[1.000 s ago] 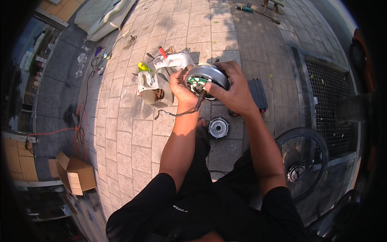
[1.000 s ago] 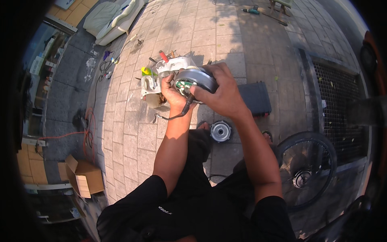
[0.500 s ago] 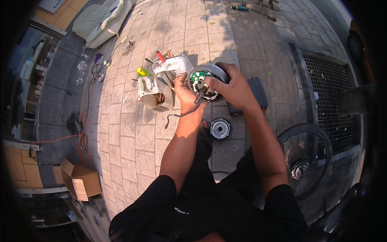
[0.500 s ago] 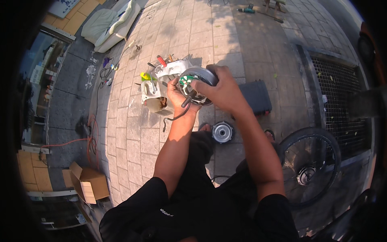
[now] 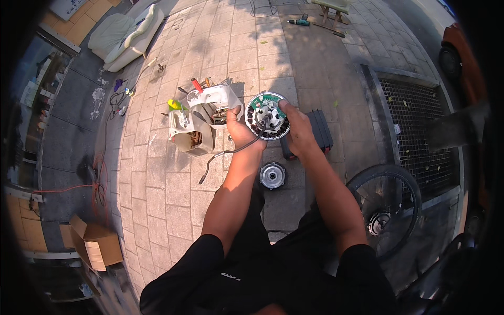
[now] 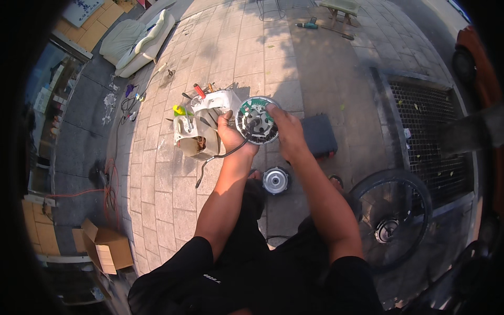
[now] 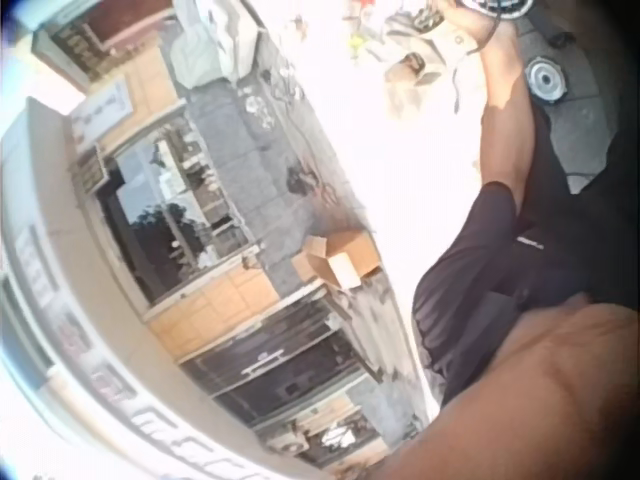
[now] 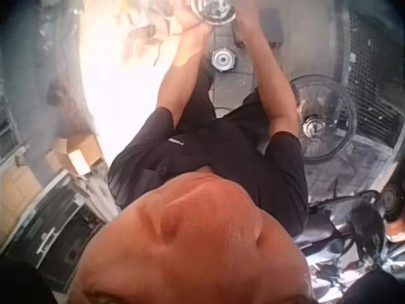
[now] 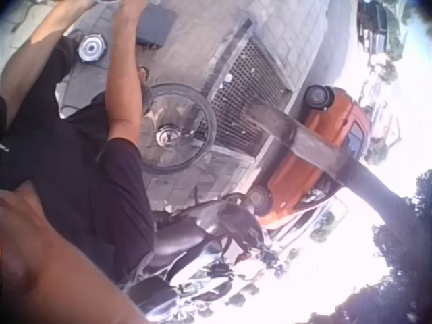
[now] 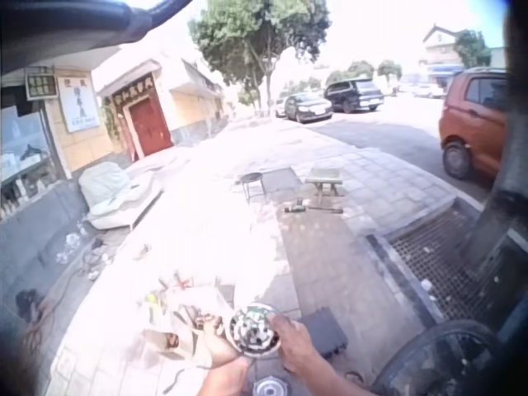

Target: The person holds a disassembled electric motor component, likely a stator, and rotates it to inspect the internal windings and structure. The person turns the object over in their hands to view different angles while sitting on the ground.

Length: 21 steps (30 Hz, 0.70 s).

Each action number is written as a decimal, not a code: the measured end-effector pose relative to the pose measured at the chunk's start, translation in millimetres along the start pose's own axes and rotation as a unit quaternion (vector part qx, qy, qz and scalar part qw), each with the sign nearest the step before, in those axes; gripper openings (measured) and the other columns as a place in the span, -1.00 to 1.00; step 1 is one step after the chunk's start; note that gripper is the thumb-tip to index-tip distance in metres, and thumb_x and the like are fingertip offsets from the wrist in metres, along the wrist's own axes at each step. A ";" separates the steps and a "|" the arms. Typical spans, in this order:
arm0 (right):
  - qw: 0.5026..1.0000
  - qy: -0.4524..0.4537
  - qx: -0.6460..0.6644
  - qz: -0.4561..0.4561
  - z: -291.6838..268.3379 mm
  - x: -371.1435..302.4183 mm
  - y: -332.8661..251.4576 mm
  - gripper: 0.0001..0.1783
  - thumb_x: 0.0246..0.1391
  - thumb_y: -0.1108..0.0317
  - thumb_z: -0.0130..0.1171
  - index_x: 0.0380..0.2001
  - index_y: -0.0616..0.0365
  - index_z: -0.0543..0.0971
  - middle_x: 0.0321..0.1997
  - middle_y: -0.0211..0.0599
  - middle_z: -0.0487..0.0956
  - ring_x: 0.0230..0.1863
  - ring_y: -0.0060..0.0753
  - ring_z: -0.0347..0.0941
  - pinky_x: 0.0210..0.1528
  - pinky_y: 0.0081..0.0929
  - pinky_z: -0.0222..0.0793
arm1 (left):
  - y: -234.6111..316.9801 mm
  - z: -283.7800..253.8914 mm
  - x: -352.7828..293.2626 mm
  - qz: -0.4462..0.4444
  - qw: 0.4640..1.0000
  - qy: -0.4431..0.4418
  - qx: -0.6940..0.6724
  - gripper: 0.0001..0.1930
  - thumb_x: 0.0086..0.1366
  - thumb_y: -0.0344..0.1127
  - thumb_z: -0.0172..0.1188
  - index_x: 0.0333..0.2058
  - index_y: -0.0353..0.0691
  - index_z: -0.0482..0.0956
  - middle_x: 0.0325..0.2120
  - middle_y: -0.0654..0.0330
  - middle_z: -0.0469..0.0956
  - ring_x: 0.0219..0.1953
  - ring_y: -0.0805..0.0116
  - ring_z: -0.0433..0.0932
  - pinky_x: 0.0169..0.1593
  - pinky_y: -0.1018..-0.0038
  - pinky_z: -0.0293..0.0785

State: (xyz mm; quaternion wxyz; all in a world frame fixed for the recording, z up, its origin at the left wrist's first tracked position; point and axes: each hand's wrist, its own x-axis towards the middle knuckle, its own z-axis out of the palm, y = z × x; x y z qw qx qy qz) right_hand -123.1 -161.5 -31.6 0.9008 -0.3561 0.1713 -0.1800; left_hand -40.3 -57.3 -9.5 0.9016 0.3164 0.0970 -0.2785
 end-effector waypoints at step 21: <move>0.978 0.033 0.160 -0.130 -39.6 11.4 -43.5 -0.52 0.42 -0.09 0.10 0.12 0.03 0.61 0.15 -0.31 0.69 0.14 -0.28 0.65 0.22 -0.18 0.62 | 106.1 66.6 -102.6 -0.043 0.879 -0.456 0.134 -0.59 0.56 -0.20 0.15 0.14 -0.46 0.46 -0.07 -0.23 0.66 0.10 -0.21 0.69 0.19 -0.04 0.67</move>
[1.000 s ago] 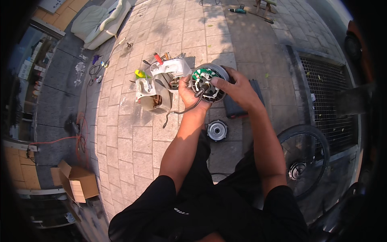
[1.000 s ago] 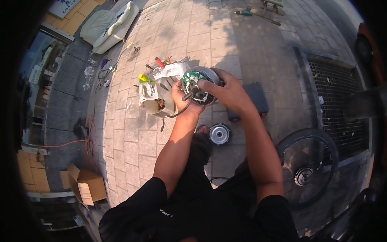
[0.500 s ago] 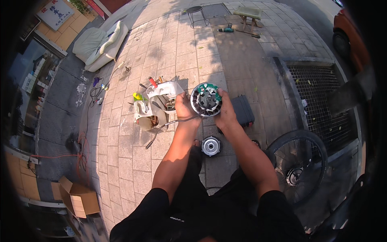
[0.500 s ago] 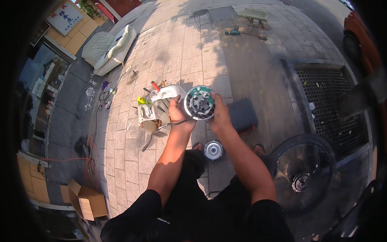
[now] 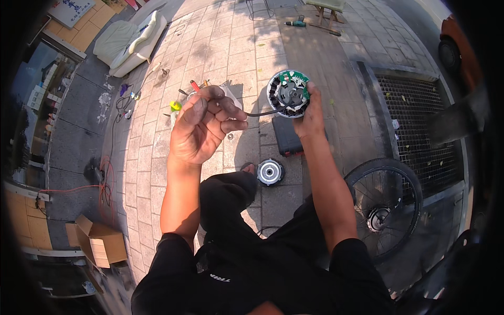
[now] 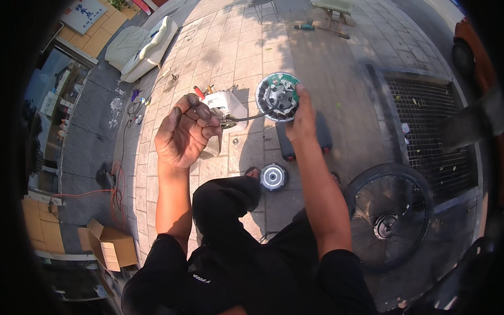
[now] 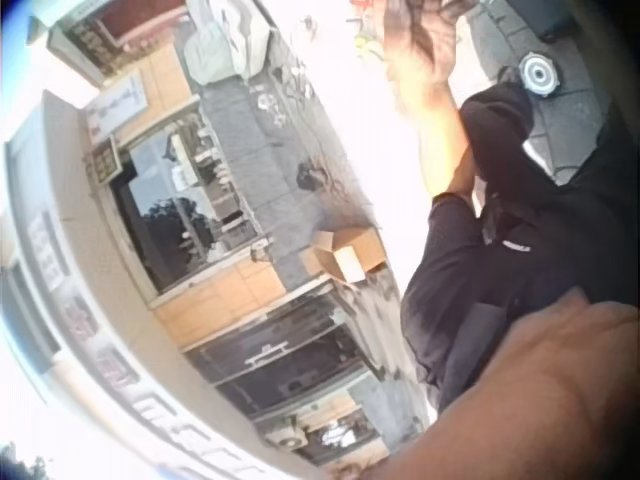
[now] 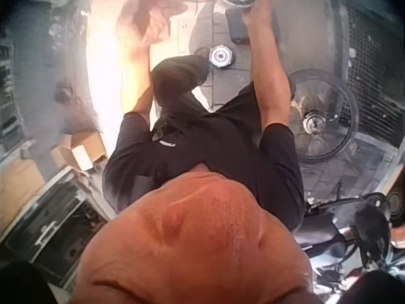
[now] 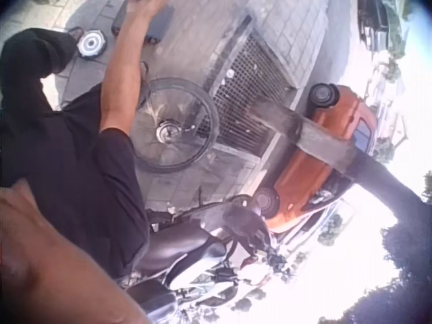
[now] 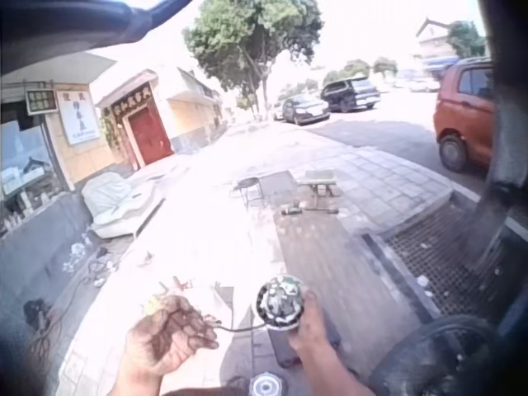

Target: The person holds a disassembled electric motor component, likely a stator, and rotates it to inspect the internal windings and structure. The person turns the object over in their hands to view different angles while sitting on the ground.

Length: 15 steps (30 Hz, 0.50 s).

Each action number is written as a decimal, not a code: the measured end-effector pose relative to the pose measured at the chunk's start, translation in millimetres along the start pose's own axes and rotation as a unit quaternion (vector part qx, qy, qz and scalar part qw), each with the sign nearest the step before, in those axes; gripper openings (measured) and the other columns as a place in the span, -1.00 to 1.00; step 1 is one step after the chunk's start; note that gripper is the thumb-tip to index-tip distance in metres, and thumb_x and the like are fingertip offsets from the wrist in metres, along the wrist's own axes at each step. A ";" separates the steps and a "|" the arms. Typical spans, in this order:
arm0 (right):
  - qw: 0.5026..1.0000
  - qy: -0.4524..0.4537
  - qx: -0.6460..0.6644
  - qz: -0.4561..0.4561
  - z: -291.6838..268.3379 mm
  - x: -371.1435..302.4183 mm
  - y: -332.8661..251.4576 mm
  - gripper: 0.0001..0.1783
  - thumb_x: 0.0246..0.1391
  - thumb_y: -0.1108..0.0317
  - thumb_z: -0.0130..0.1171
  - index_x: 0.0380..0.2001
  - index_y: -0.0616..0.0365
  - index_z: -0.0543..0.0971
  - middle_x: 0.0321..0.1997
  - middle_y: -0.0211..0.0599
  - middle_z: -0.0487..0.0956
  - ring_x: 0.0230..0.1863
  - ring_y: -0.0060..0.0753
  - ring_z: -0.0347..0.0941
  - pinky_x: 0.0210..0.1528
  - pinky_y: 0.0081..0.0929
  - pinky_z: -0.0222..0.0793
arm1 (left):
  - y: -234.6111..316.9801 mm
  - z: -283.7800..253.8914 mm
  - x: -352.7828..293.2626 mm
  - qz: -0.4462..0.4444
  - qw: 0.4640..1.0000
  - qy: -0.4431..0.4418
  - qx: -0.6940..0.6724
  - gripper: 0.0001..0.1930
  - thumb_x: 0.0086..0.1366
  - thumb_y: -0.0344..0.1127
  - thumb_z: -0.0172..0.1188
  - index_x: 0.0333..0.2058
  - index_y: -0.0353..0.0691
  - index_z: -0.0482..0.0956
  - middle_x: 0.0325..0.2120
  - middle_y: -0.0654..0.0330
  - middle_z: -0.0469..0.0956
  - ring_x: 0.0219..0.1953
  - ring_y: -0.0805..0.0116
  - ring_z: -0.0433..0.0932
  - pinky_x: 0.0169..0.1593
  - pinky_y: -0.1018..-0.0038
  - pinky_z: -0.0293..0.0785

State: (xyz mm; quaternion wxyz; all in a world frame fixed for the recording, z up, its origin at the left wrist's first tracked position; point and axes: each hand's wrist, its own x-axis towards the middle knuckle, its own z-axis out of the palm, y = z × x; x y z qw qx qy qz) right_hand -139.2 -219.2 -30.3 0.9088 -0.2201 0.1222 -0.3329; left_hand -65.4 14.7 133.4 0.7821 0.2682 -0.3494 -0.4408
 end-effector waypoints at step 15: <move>0.938 0.039 -0.299 0.172 -23.4 -51.7 34.1 -0.45 0.27 0.08 0.37 0.06 0.40 0.60 -0.07 -0.21 0.70 -0.09 -0.46 0.65 -0.05 -0.45 0.57 | -109.7 -91.6 -12.8 -0.290 0.918 0.265 0.050 -0.15 0.34 -0.07 0.49 0.42 -0.32 0.24 0.11 0.07 0.58 0.16 0.21 0.60 0.00 0.06 0.67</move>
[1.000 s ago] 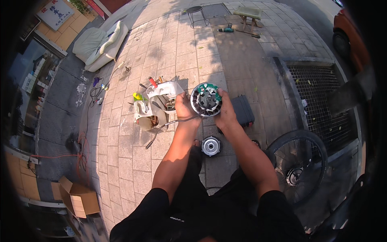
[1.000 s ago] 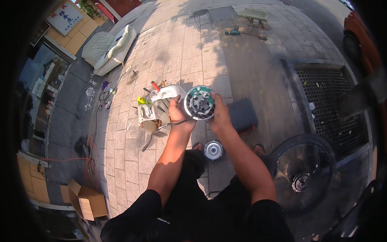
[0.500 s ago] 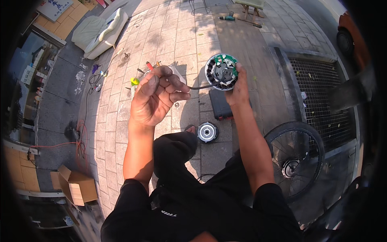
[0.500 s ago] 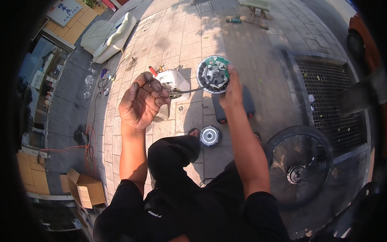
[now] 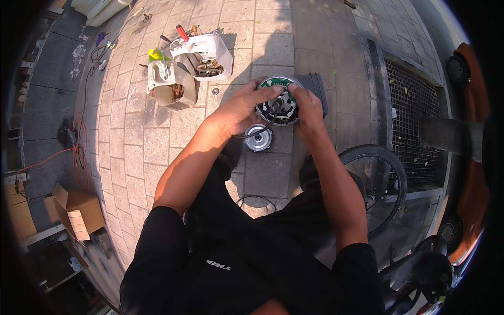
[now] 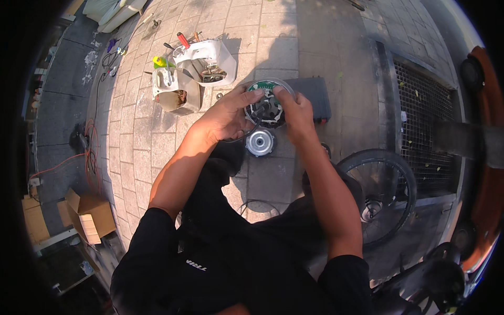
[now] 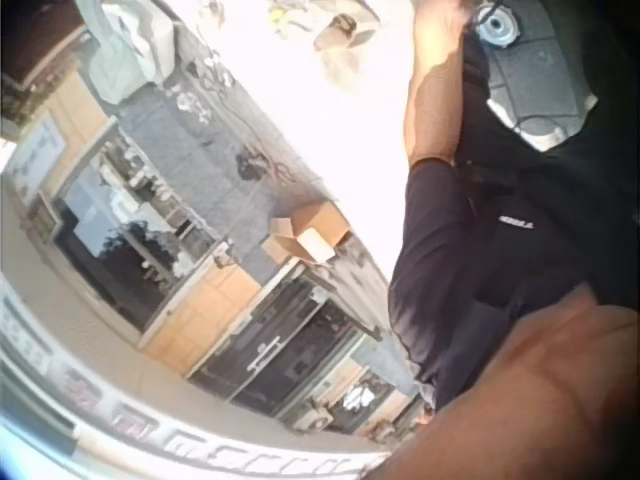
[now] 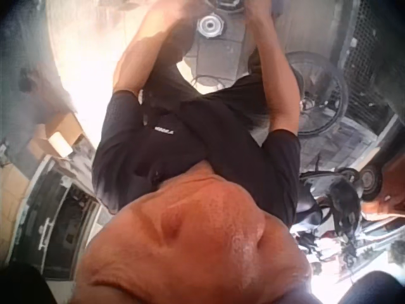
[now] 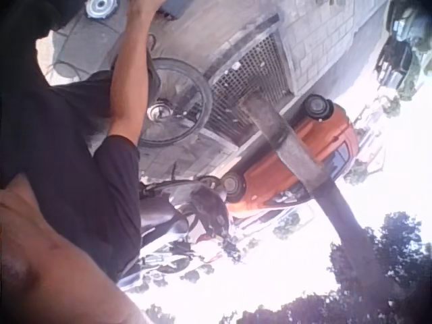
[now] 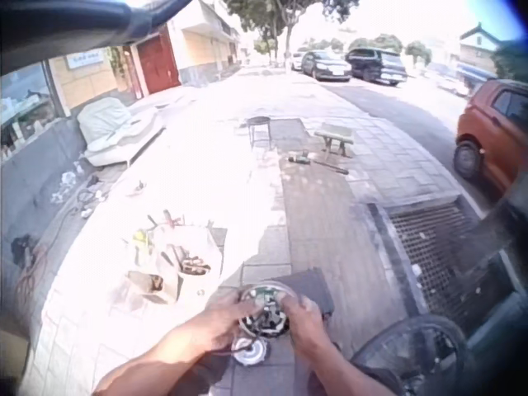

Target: The person holds a disassembled electric motor component, likely a stator, and rotates it to inspect the internal windings and structure. The person turns the object over in their hands to view different angles while sitting on the ground.

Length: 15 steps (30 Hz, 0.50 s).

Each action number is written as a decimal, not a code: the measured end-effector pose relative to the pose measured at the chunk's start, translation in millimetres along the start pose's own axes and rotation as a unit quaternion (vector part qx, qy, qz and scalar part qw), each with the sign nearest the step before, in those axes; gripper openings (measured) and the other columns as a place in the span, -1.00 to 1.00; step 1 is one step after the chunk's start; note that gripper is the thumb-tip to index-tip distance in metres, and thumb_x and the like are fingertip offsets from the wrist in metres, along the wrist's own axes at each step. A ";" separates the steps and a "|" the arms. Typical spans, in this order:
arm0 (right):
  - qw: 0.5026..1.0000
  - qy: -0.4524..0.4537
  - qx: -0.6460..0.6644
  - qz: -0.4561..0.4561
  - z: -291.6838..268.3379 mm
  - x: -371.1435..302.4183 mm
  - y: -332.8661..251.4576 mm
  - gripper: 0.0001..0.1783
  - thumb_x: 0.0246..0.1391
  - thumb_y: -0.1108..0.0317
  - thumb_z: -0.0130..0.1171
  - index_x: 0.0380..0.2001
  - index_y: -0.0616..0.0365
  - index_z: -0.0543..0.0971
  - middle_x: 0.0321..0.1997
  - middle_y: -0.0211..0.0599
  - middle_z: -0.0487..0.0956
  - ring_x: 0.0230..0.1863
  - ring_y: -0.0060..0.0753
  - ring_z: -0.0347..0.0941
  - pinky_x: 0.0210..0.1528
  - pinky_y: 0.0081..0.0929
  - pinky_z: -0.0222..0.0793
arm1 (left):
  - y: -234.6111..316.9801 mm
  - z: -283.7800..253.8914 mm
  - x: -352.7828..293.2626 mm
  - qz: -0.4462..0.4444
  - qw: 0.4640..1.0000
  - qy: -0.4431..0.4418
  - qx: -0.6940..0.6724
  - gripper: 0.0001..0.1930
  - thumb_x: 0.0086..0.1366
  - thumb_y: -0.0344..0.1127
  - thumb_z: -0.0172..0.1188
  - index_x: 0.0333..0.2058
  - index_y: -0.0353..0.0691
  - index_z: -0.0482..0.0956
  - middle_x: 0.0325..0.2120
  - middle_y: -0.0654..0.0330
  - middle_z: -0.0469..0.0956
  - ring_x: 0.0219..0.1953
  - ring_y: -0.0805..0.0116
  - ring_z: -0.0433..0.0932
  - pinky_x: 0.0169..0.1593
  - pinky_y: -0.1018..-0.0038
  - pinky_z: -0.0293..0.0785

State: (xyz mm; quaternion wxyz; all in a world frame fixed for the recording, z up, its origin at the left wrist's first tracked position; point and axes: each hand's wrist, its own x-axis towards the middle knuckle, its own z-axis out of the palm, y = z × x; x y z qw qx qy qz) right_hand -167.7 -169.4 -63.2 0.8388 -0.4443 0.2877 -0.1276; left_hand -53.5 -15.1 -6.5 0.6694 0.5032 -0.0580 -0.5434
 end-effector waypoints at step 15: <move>0.843 -0.090 -0.325 -0.419 21.0 -9.7 -54.5 -0.08 -0.03 -0.25 0.51 0.13 0.35 0.56 0.08 -0.01 0.52 0.12 -0.07 0.51 0.22 -0.19 0.42 | 11.7 9.5 -32.6 0.299 0.949 -0.054 0.080 0.01 0.22 -0.35 0.57 0.48 -0.46 0.09 0.21 -0.05 0.45 0.25 0.24 0.50 0.33 0.29 0.51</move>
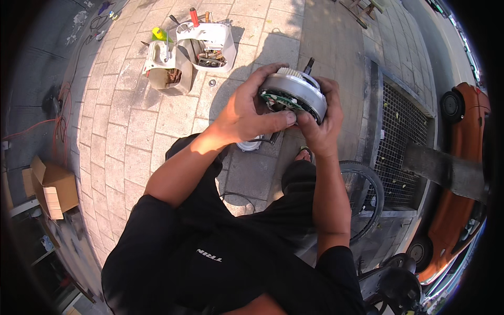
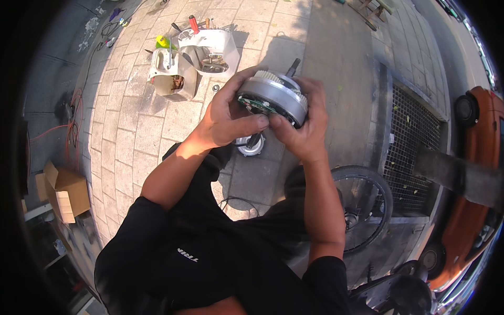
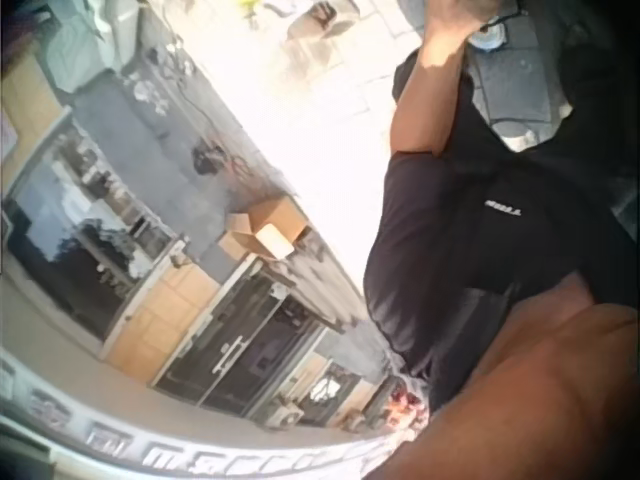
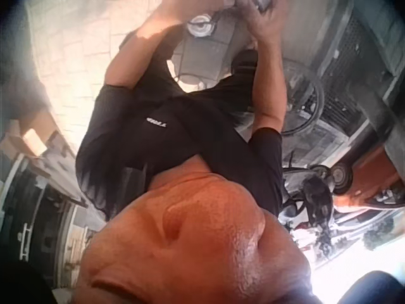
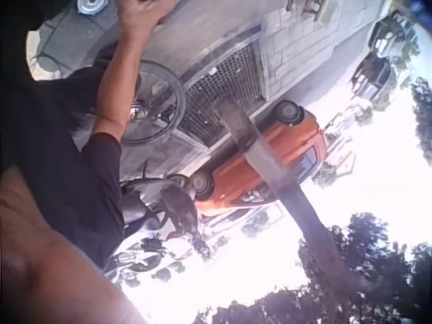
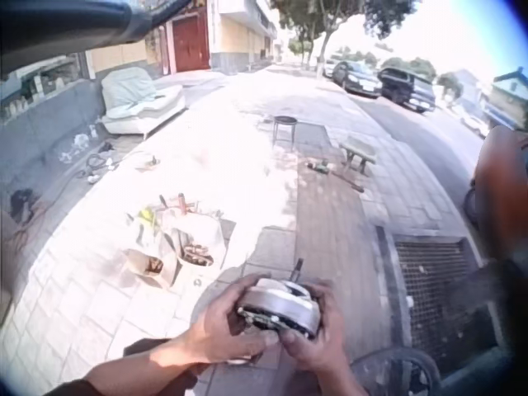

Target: The person holds a disassembled electric motor component, likely a stator, and rotates it to inspect the internal windings and structure. The person turns the object over in their hands to view different angles while sitting on the ground.

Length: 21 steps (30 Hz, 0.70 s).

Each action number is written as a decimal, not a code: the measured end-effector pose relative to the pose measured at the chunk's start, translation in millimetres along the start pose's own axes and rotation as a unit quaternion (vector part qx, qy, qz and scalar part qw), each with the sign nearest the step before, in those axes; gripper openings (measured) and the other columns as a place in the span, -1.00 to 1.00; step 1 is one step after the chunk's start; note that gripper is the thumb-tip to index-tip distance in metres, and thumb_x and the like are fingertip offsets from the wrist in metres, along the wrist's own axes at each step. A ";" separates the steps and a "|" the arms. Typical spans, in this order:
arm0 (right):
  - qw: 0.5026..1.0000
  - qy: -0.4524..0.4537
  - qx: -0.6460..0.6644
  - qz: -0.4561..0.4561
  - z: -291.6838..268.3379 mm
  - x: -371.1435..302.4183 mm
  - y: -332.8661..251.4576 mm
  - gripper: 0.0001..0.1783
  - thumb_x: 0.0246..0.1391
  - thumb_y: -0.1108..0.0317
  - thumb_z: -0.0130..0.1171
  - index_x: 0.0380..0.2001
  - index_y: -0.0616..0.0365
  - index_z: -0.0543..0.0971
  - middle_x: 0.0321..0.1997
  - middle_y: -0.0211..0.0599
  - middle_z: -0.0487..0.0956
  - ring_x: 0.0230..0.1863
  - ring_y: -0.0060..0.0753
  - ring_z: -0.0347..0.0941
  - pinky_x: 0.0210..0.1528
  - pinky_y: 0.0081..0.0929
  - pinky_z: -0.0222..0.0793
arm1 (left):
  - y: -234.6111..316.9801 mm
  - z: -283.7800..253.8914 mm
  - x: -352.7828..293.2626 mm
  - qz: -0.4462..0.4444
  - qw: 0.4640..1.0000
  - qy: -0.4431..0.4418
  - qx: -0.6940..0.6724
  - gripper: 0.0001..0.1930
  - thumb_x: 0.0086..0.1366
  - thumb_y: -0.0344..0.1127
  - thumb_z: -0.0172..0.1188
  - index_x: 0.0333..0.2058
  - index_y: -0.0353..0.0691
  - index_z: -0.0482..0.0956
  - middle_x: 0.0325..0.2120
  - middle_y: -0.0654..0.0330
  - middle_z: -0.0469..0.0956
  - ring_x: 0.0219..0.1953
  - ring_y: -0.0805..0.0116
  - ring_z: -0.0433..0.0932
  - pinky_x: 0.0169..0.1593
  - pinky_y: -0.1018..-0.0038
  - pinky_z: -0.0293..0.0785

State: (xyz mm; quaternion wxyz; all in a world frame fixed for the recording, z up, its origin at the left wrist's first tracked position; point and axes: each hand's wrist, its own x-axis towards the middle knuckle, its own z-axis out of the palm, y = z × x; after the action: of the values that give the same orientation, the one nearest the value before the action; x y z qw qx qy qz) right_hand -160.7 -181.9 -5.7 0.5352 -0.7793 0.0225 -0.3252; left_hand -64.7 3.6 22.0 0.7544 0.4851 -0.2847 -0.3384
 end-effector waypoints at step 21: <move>0.997 -0.005 -0.059 -0.040 -12.1 -15.5 9.8 -0.06 -0.03 -0.25 0.49 0.16 0.36 0.54 0.14 0.05 0.51 0.14 -0.01 0.52 0.22 -0.17 0.45 | -35.5 2.7 -1.5 0.052 0.999 0.014 0.004 -0.02 0.20 -0.32 0.52 0.49 -0.44 0.15 0.25 -0.04 0.42 0.28 0.23 0.45 0.36 0.30 0.41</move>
State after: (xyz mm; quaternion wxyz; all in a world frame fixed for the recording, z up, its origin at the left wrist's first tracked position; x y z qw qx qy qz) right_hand -176.3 -190.0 -18.9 0.4752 -0.8111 0.0076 -0.3410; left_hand -76.0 -7.4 -9.9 0.7728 0.4771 -0.3004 -0.2914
